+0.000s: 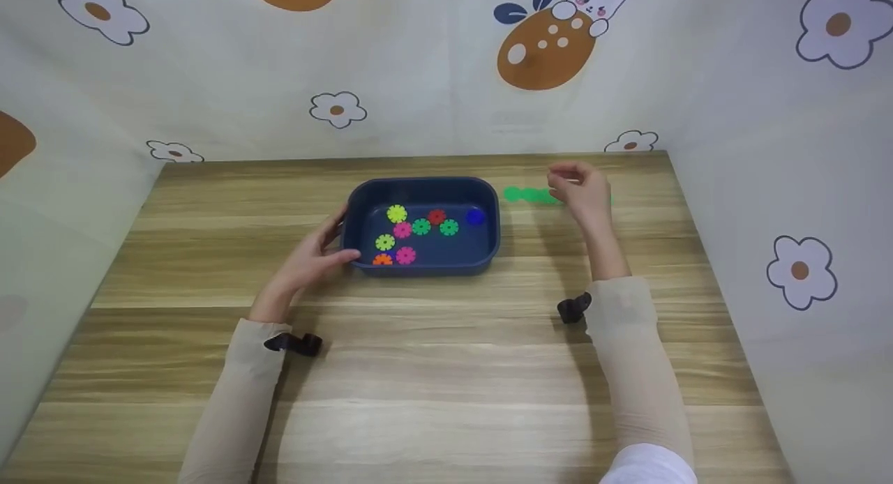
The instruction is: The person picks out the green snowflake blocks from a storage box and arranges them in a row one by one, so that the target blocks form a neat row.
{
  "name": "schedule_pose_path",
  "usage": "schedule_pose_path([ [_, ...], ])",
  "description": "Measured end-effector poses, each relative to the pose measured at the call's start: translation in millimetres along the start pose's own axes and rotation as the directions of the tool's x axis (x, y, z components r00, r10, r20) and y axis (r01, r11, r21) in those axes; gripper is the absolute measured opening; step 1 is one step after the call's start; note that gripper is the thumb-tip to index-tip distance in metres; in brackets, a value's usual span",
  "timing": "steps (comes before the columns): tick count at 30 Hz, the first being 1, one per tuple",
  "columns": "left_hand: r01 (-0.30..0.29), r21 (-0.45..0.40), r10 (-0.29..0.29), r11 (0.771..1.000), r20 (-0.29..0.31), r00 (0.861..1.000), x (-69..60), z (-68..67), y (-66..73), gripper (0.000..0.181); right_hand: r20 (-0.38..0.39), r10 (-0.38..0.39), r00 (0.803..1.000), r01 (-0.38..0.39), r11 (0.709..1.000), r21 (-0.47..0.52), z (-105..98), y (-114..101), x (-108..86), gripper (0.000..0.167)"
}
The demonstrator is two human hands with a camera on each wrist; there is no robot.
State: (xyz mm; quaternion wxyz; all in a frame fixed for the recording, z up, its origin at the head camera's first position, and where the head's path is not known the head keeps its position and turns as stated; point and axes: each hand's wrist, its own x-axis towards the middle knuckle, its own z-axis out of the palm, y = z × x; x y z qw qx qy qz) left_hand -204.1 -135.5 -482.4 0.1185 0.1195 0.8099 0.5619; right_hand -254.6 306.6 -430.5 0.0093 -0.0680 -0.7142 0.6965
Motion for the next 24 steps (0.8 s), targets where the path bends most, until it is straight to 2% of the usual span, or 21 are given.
schedule_pose_path([
  [8,-0.002,0.007,0.002,1.0,0.002,1.0,-1.9,-0.7,0.8,0.092,0.103,-0.059,0.993,0.049,0.994,0.098,30,-6,-3.2,0.028],
  [13,-0.01,-0.005,0.01,1.0,0.007,1.0,-1.9,-0.9,0.7,0.091,0.147,-0.08,0.986,0.071,0.995,0.07,51,-9,-6.0,0.027],
  [19,0.006,0.011,-0.006,1.0,0.0,1.0,-1.1,-0.6,0.1,0.091,0.194,-0.075,0.978,0.072,0.997,0.021,77,-14,-12.2,0.025],
  [24,-0.008,-0.007,0.008,1.0,0.007,1.0,-0.1,0.0,-0.2,0.092,0.233,-0.069,0.97,0.073,0.997,-0.007,100,-14,-16.3,0.026],
])
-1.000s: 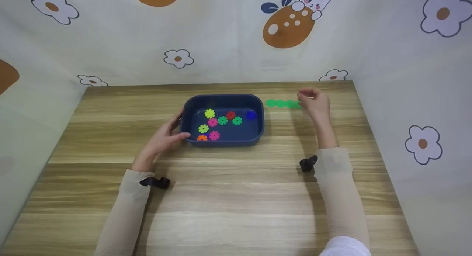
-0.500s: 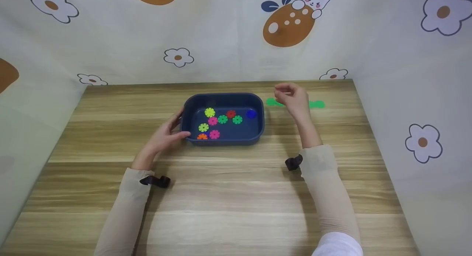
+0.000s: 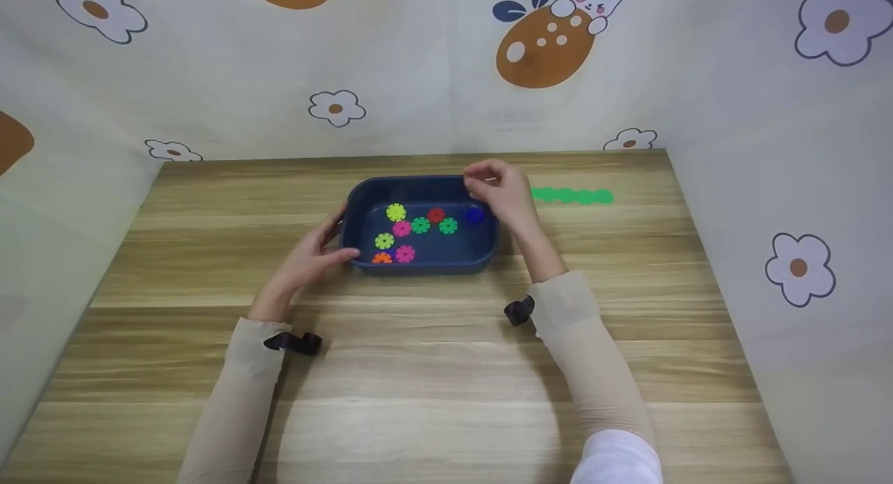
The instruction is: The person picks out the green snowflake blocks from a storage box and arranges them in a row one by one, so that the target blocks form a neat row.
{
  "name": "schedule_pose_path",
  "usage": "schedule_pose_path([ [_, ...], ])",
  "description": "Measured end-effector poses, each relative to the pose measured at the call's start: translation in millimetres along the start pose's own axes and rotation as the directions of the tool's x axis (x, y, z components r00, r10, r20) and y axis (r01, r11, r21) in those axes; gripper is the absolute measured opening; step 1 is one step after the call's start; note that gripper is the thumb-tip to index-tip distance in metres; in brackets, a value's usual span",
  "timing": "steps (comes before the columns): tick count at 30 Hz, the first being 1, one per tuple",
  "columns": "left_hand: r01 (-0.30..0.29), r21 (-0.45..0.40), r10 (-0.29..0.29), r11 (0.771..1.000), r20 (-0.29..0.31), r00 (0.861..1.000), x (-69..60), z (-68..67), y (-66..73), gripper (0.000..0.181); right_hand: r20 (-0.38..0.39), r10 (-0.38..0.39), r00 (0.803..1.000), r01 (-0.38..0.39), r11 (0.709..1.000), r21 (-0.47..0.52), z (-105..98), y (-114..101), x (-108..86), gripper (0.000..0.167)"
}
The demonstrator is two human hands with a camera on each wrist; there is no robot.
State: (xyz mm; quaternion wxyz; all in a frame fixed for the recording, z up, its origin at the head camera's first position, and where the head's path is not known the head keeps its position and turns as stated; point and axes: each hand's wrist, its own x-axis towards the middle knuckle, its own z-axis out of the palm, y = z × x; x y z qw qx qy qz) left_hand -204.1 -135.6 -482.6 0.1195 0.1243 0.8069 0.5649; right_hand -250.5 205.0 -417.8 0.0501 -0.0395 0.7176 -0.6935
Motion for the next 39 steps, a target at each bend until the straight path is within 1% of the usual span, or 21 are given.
schedule_pose_path([
  [4,-0.006,-0.011,0.006,1.0,0.001,1.0,0.2,0.1,-0.1,0.092,0.032,0.019,0.999,-0.019,1.0,-0.023,16,3,2.7,0.03],
  [9,-0.009,-0.018,0.009,1.0,0.0,1.0,0.0,0.2,-0.2,0.091,0.071,0.056,0.996,-0.049,0.994,-0.097,33,12,8.3,0.031],
  [12,-0.01,-0.017,0.01,1.0,0.0,1.0,-0.1,0.2,0.2,0.091,0.098,0.083,0.992,-0.071,0.99,-0.122,41,18,11.8,0.032],
  [16,-0.008,-0.017,0.009,1.0,0.004,1.0,0.0,0.2,0.2,0.09,0.123,0.142,0.982,-0.125,0.982,-0.14,51,25,15.5,0.031],
  [20,-0.009,-0.002,0.009,1.0,0.001,1.0,-0.1,0.0,0.1,0.091,0.132,0.216,0.967,-0.191,0.964,-0.184,58,34,20.2,0.03],
  [22,-0.005,0.001,0.005,1.0,-0.001,1.0,0.1,0.0,-0.2,0.091,0.131,0.249,0.959,-0.216,0.95,-0.225,61,38,22.7,0.03],
  [25,0.003,-0.005,-0.003,1.0,-0.002,1.0,0.5,-0.2,-0.2,0.09,0.131,0.275,0.952,-0.225,0.925,-0.305,63,41,25.4,0.03],
  [29,0.003,-0.018,-0.003,1.0,-0.003,1.0,0.1,-0.9,0.7,0.09,0.139,0.251,0.958,-0.171,0.89,-0.424,64,44,27.5,0.031],
  [32,-0.003,-0.022,0.003,1.0,-0.003,1.0,-0.5,-1.3,0.5,0.091,0.146,0.234,0.961,-0.136,0.863,-0.486,66,45,29.3,0.031],
  [34,0.001,-0.025,-0.001,1.0,-0.005,1.0,-0.9,-1.2,-0.4,0.091,0.157,0.237,0.959,-0.125,0.849,-0.513,68,47,30.7,0.032],
  [36,-0.001,-0.024,0.001,1.0,-0.004,1.0,-1.0,-0.9,-1.2,0.091,0.172,0.233,0.957,-0.101,0.825,-0.556,71,48,32.0,0.032],
  [39,-0.006,-0.027,0.006,1.0,-0.003,1.0,-0.6,0.2,-1.9,0.091,0.196,0.218,0.956,-0.044,0.769,-0.637,74,50,33.8,0.033],
])
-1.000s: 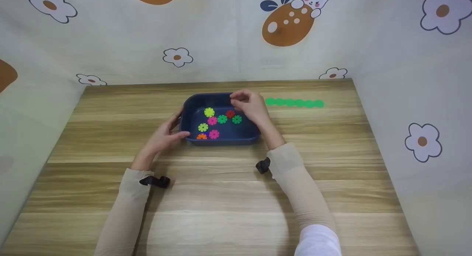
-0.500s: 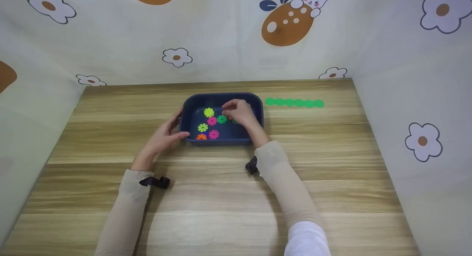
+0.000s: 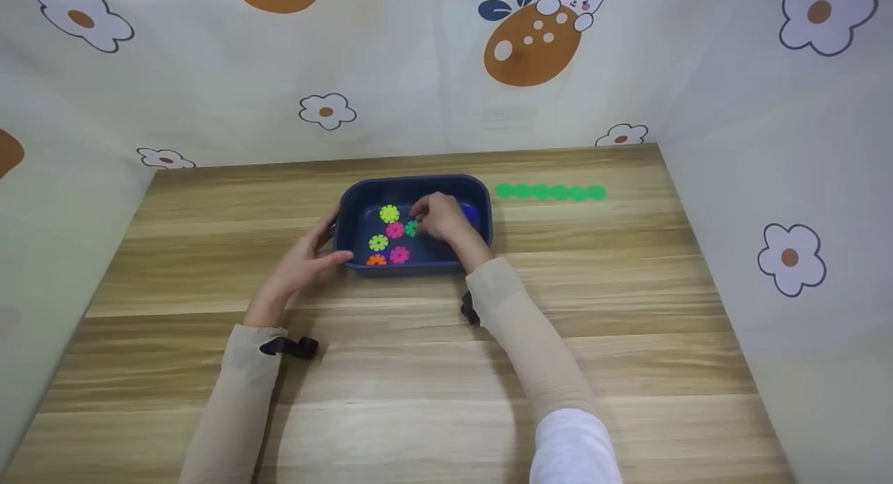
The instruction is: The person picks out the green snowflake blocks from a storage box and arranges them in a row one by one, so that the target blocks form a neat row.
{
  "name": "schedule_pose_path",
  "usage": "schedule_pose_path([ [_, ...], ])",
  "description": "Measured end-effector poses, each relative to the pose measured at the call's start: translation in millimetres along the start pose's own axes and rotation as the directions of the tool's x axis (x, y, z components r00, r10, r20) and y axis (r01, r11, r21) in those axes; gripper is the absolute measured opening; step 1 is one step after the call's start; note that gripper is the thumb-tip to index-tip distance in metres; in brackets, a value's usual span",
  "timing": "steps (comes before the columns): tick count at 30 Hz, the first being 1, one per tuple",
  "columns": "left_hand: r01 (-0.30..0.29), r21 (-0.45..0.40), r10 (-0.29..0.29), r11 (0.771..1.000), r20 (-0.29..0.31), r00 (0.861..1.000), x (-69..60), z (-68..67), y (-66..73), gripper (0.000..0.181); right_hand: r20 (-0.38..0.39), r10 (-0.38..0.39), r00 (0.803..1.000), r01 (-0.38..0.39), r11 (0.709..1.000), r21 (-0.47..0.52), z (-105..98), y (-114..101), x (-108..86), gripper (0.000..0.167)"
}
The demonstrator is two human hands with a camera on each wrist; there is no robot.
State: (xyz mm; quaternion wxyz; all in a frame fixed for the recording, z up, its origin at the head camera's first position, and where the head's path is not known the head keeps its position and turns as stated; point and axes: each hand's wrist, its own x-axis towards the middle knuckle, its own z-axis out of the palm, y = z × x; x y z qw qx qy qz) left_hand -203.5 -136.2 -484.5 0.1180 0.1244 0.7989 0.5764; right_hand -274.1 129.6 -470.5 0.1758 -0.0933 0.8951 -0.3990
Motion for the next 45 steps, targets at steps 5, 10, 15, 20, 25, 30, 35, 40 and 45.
schedule_pose_path([
  [5,-0.005,-0.003,0.005,1.0,-0.006,1.0,-1.1,0.9,-0.7,0.091,0.009,-0.034,0.999,0.035,0.991,-0.133,5,-2,3.4,0.031],
  [10,-0.016,-0.009,0.015,1.0,-0.006,1.0,-1.6,1.5,0.3,0.091,0.019,-0.034,0.999,0.037,0.987,-0.156,6,-2,4.1,0.026],
  [15,-0.019,-0.005,0.019,1.0,-0.006,1.0,-1.6,1.6,1.1,0.09,0.039,-0.077,0.996,0.081,0.988,-0.129,7,-1,3.3,0.025],
  [20,-0.01,-0.004,0.01,1.0,-0.006,1.0,-1.0,1.5,1.1,0.09,0.055,-0.136,0.989,0.136,0.991,0.0,7,0,1.3,0.021],
  [25,-0.005,-0.006,0.005,1.0,-0.009,1.0,-1.0,1.5,1.6,0.089,0.058,-0.156,0.986,0.151,0.986,0.075,6,1,-0.3,0.019],
  [30,-0.007,-0.007,0.007,1.0,-0.009,1.0,-1.3,1.6,2.5,0.09,0.055,-0.163,0.985,0.157,0.983,0.096,6,1,0.0,0.018],
  [35,-0.003,-0.005,0.002,1.0,-0.012,1.0,-1.9,1.3,2.6,0.09,0.062,-0.159,0.985,0.15,0.98,0.13,4,1,-1.0,0.018],
  [40,0.002,-0.007,-0.002,1.0,-0.008,1.0,-2.0,1.4,2.5,0.09,0.051,-0.165,0.985,0.153,0.971,0.184,-1,1,-3.7,0.019],
  [45,0.012,-0.009,-0.012,1.0,-0.005,1.0,-1.5,0.9,2.1,0.09,0.044,-0.179,0.983,0.16,0.947,0.28,-8,2,-7.3,0.022],
])
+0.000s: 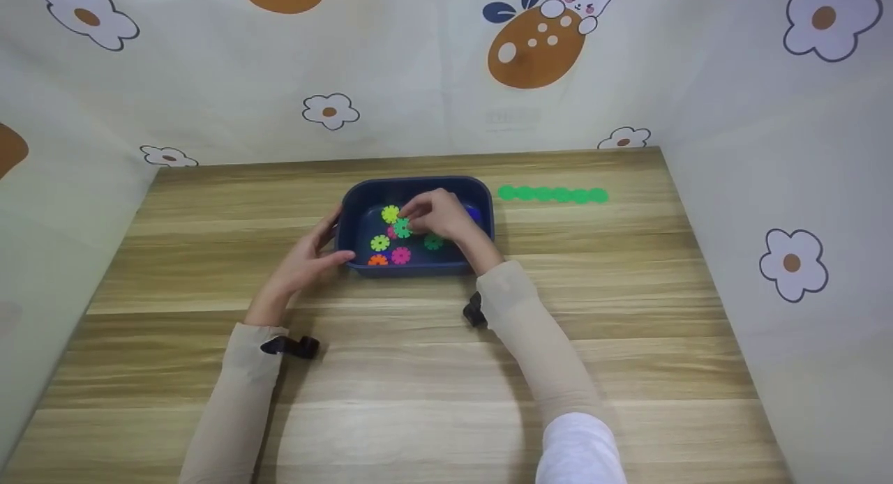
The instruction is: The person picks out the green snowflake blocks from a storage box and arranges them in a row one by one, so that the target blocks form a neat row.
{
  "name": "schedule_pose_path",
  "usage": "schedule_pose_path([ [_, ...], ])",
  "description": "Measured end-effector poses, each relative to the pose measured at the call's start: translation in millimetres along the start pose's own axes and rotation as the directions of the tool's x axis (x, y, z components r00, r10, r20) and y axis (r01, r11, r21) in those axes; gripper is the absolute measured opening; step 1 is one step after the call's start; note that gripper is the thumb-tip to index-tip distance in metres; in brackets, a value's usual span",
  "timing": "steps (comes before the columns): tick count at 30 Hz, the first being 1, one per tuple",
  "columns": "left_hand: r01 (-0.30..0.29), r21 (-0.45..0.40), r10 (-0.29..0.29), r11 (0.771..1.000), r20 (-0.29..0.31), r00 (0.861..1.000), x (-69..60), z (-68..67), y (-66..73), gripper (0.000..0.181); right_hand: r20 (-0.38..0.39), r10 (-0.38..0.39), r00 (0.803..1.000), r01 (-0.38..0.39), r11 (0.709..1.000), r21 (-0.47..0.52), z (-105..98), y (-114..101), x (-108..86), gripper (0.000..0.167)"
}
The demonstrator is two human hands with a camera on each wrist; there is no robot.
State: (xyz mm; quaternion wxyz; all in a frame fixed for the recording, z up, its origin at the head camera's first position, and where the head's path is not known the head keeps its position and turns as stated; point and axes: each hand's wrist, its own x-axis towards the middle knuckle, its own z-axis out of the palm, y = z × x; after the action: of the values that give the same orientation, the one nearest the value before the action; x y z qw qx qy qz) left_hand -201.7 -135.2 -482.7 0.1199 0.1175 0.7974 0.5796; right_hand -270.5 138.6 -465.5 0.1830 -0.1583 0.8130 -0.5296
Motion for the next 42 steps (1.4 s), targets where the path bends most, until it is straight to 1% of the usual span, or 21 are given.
schedule_pose_path([
  [4,-0.002,-0.012,0.002,1.0,0.008,1.0,1.3,-0.2,0.8,0.09,-0.007,0.001,1.0,-0.001,0.996,0.085,-9,-5,-5.7,0.024],
  [11,0.008,0.017,-0.008,1.0,0.009,1.0,2.3,-1.3,1.4,0.091,-0.059,0.005,0.998,0.007,0.979,0.204,-28,-13,-16.8,0.026],
  [17,0.008,0.018,-0.008,1.0,0.005,1.0,3.6,-1.6,-0.2,0.092,-0.125,0.013,0.992,0.017,0.972,0.235,-51,-18,-26.9,0.028],
  [20,-0.004,0.016,0.004,1.0,0.006,1.0,4.5,-1.4,-0.3,0.092,-0.177,0.014,0.984,0.028,0.972,0.235,-63,-19,-32.4,0.03],
  [23,-0.012,0.009,0.012,1.0,0.005,1.0,4.7,-1.2,-0.3,0.092,-0.232,0.012,0.973,0.048,0.966,0.254,-74,-17,-39.8,0.028],
  [27,-0.017,0.006,0.017,1.0,0.006,1.0,4.3,-0.9,0.3,0.092,-0.306,0.008,0.952,0.099,0.938,0.332,-91,-11,-50.9,0.019],
  [29,-0.019,0.011,0.019,1.0,0.007,1.0,4.2,-0.7,0.8,0.092,-0.338,0.012,0.941,0.126,0.914,0.385,-99,-7,-56.4,0.016],
  [31,-0.017,0.017,0.017,1.0,0.008,1.0,3.8,-0.5,1.4,0.092,-0.369,0.024,0.929,0.147,0.892,0.428,-107,-3,-61.5,0.016],
  [33,-0.018,0.001,0.018,1.0,0.013,1.0,3.6,-0.3,1.5,0.092,-0.402,0.045,0.914,0.161,0.872,0.463,-115,2,-66.2,0.018],
  [34,-0.02,-0.008,0.02,1.0,0.015,1.0,3.6,-0.1,1.5,0.091,-0.421,0.058,0.905,0.164,0.867,0.471,-119,4,-68.5,0.018],
  [35,-0.022,-0.017,0.022,1.0,0.016,1.0,3.4,-0.1,1.4,0.091,-0.439,0.07,0.896,0.165,0.865,0.474,-123,6,-70.8,0.018],
  [38,-0.033,-0.04,0.034,0.999,0.021,0.999,2.4,-0.2,1.0,0.091,-0.498,0.102,0.861,0.16,0.876,0.454,-134,11,-77.6,0.019],
  [40,-0.033,-0.028,0.034,0.999,0.017,0.999,1.5,-0.5,0.5,0.091,-0.53,0.119,0.84,0.154,0.883,0.442,-140,14,-82.4,0.018],
  [42,-0.029,-0.006,0.029,1.0,0.012,1.0,0.5,-0.8,-0.2,0.091,-0.558,0.134,0.819,0.159,0.882,0.445,-147,18,-87.2,0.018],
])
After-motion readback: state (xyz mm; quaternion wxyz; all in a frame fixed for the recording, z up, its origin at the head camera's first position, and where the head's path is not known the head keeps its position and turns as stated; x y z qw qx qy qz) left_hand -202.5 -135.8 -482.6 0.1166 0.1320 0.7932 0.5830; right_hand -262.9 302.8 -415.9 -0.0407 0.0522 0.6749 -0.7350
